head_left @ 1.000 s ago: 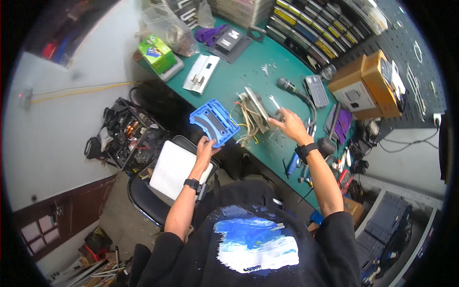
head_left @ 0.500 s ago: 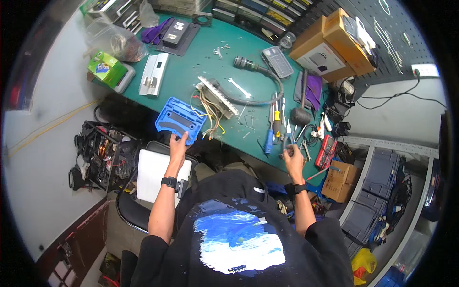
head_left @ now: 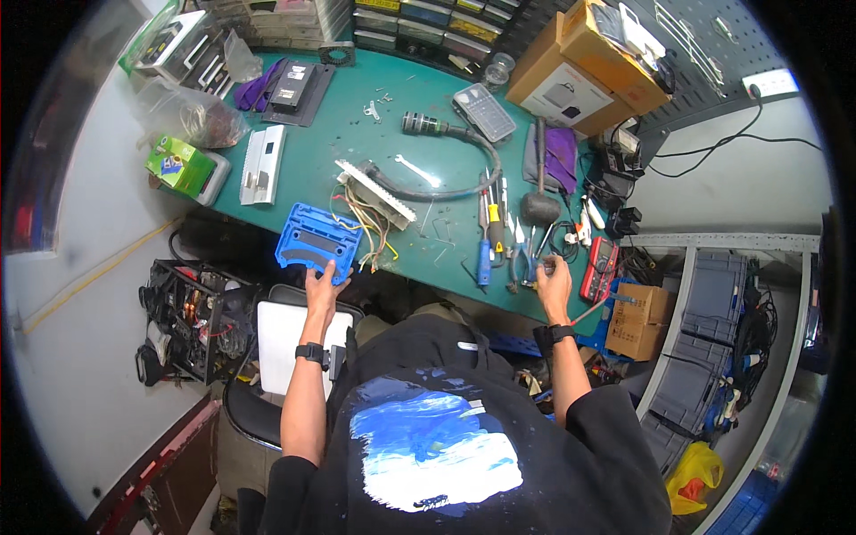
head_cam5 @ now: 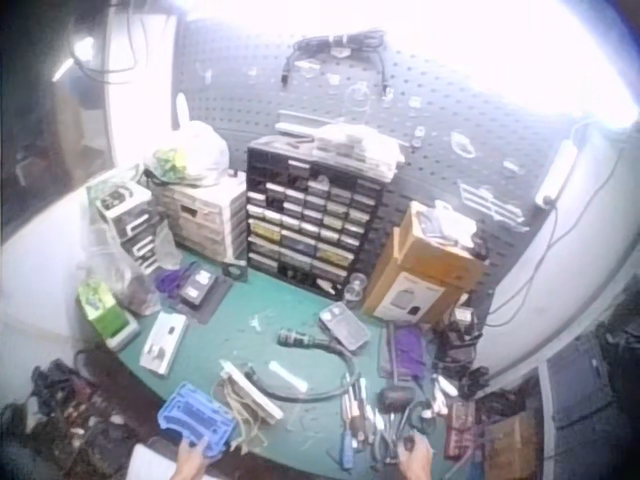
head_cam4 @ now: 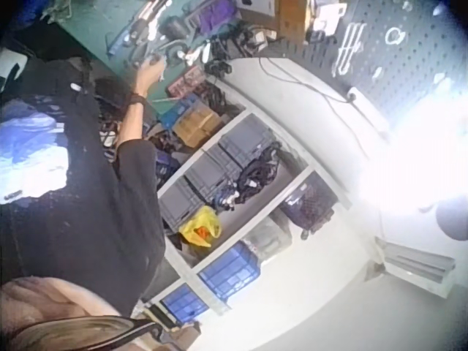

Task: Repairing and assembling small electronic components on a workbench and floor.

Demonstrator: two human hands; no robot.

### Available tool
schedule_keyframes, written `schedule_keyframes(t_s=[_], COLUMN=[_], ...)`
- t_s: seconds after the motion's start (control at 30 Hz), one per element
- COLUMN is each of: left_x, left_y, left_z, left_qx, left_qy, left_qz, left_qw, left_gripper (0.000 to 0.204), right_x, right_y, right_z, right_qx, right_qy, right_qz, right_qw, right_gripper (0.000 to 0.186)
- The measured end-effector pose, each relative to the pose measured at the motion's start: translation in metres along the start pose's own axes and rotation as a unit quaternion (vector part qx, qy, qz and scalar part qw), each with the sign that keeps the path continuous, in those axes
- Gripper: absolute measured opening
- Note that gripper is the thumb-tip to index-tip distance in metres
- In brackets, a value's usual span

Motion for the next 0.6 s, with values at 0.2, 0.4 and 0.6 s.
schedule_keyframes(t_s=[0.2, 0.4, 0.6], left_x=[0.002, -0.001, -0.006], left_y=[-0.008, -0.004, 0.000], left_z=[0.003, 0.000, -0.005], left_qx=[-0.003, -0.005, -0.007], left_qy=[0.018, 0.041, 0.070], left_qz=[-0.004, -0.009, -0.023], left_qw=[1.000, 0.999, 0.997], left_gripper=[0.040, 0.043, 0.046], right_x=[-0.012, -0.028, -0.030], right_y=[-0.008, -0.016, -0.016], right_z=[-0.001, 0.006, 0.020], right_qx=[0.015, 0.018, 0.041], right_qy=[-0.117, -0.161, -0.186], right_qz=[-0.084, -0.104, -0.128], right_qw=[0.989, 0.981, 0.973], right_gripper=[0.056, 0.064, 0.061])
Point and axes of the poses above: each hand's wrist, its own z-axis towards the middle knuckle, its own x-axis out of the back of the hand, y = z × x, the point moved 4 cm from there along z, towards the middle knuckle, and after that the axes turned 1 degree about -y, right-handed, at the moved point
